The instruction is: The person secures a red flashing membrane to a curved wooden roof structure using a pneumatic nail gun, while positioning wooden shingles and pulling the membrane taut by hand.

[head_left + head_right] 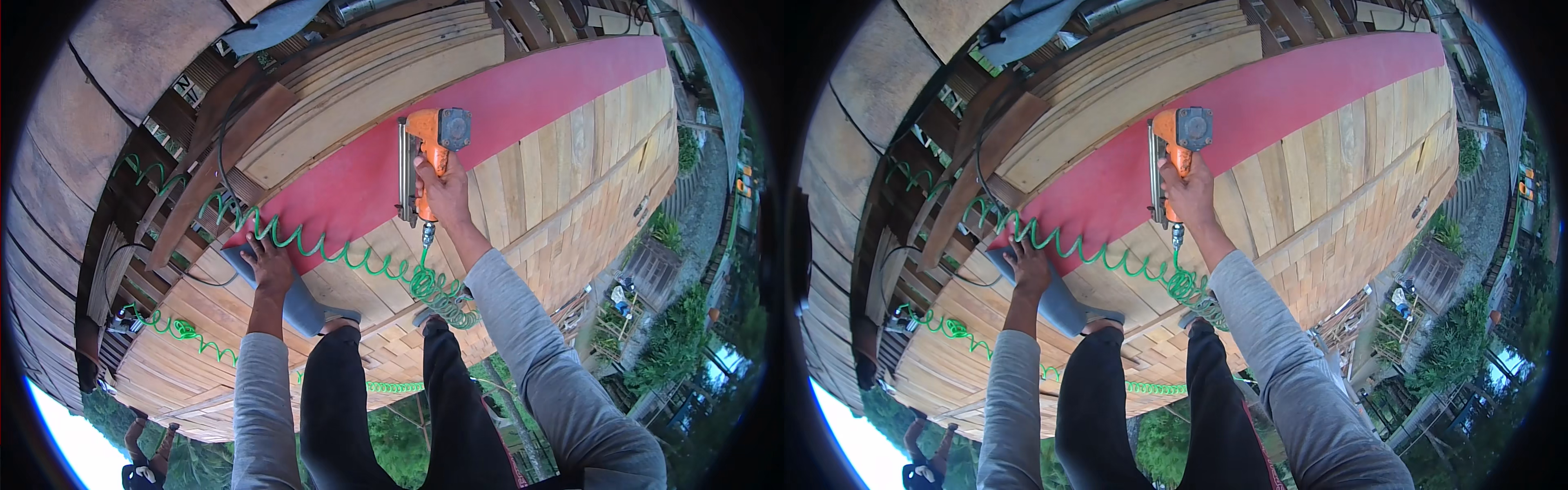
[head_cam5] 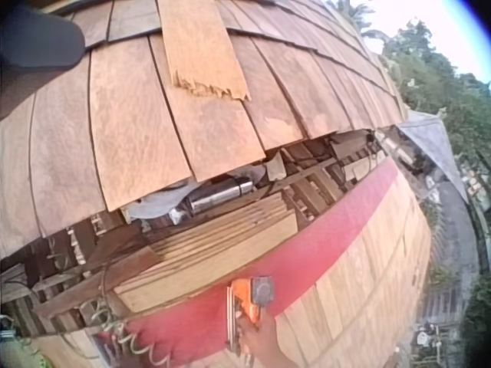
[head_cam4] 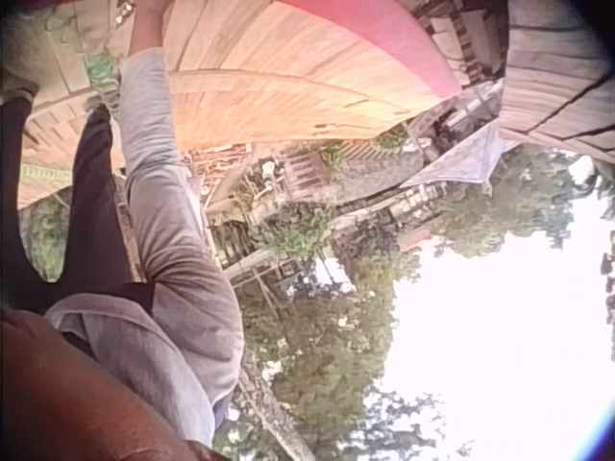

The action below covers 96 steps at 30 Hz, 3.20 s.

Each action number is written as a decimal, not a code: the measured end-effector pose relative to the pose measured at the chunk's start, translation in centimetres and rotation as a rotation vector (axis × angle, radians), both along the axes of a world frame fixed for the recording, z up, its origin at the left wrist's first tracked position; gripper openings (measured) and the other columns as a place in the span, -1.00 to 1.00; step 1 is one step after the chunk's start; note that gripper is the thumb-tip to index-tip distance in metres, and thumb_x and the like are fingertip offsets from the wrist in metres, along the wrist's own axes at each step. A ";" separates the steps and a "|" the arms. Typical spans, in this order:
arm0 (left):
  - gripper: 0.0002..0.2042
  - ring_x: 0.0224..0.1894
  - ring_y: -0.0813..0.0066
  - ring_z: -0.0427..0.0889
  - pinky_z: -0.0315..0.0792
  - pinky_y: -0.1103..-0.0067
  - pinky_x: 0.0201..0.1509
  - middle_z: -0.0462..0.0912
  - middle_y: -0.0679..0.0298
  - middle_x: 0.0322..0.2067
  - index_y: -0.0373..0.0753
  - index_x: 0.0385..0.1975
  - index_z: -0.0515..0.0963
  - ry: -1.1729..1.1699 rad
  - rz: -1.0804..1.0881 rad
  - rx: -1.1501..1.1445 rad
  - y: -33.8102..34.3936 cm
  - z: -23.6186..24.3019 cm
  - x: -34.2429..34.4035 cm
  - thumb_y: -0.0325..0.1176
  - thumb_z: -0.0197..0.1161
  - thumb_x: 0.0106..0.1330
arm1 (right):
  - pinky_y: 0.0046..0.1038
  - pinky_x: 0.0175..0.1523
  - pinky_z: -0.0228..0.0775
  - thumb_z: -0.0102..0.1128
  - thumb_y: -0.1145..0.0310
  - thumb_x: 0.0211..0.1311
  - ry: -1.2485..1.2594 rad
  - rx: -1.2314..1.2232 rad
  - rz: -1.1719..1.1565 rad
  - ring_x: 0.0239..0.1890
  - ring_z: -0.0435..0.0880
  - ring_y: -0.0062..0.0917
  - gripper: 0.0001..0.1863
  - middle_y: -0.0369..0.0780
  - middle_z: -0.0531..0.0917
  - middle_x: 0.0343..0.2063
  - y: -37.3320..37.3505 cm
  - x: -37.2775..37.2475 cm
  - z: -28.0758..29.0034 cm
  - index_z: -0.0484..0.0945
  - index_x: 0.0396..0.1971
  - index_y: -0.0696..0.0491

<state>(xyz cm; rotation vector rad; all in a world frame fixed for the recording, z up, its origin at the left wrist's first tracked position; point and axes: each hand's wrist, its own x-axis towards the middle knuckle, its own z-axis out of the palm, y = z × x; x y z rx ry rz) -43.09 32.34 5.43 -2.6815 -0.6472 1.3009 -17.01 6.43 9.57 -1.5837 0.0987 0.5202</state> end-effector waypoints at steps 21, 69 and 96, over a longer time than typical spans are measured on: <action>-0.33 0.58 -0.55 -0.18 -0.01 -0.42 0.46 -0.12 -0.26 0.57 -0.34 0.57 0.08 -0.004 -0.012 0.025 -0.1 -0.7 -0.1 -0.33 0.05 0.48 | -0.61 -0.46 0.43 0.29 0.40 0.42 -0.052 -0.005 -0.036 -0.54 0.53 -0.74 -0.76 -0.37 0.60 -0.42 -0.7 1.0 0.6 0.52 0.00 0.08; -0.32 0.58 -0.55 -0.14 -0.04 -0.44 0.46 -0.09 -0.22 0.58 -0.34 0.57 0.10 -0.065 0.004 0.028 -0.1 -1.0 -0.8 -0.31 0.07 0.47 | -0.59 -0.37 0.50 0.25 0.44 0.47 0.091 0.076 0.156 -0.50 0.50 -0.73 -0.74 -0.26 0.69 -0.19 2.5 -3.7 2.3 0.48 0.07 0.13; -0.22 0.65 -0.28 -0.22 -0.20 -0.58 0.39 -0.14 0.15 0.65 -0.04 0.54 0.29 -0.616 -0.219 0.059 1.3 -0.7 -5.4 -0.04 0.31 0.28 | -0.62 -0.37 0.42 0.21 0.60 0.41 -0.191 -0.236 0.365 -0.45 0.51 -0.76 -0.66 -0.32 0.60 -0.28 6.6 -16.0 1.7 0.46 0.15 0.15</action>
